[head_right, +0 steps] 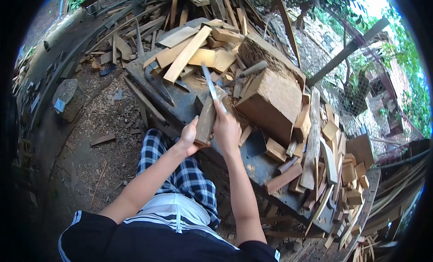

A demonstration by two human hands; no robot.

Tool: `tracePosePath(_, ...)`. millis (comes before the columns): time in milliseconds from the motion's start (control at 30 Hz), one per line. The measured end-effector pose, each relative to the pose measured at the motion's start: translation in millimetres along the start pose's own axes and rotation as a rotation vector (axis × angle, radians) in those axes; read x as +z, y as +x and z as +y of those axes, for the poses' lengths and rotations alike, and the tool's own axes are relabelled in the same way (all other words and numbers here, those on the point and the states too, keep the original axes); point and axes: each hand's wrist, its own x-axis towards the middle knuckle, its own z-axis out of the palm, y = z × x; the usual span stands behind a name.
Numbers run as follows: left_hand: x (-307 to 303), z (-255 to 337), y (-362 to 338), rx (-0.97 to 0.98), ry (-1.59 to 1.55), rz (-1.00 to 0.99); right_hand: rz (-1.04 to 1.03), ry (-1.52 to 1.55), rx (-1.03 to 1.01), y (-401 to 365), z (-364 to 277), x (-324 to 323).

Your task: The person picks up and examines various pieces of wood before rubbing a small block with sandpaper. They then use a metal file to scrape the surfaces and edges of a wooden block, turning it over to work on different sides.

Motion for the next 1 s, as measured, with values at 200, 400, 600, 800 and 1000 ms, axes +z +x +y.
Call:
tracePosePath(200, -5, -3, 6, -0.009, -0.023, -0.012, 0.022, 0.126, 0.094, 46, 11, 7)
tracePosePath(400, 2, -2, 11, 0.043, -0.105, 0.157, -0.056, 0.074, -0.026, -27, -9, -7)
tracePosePath(600, -7, 10, 2, -0.122, -0.108, -0.123, 0.023, 0.027, 0.047, 40, -3, 1)
tracePosePath(800, -4, 21, -16, -0.273, -0.446, -0.284, -0.019, 0.256, 0.083, 42, 15, 3)
tracePosePath(1000, 5, 19, -16, 0.013, 0.097, -0.163, 0.0, 0.266, 0.059, -5, -1, -9)
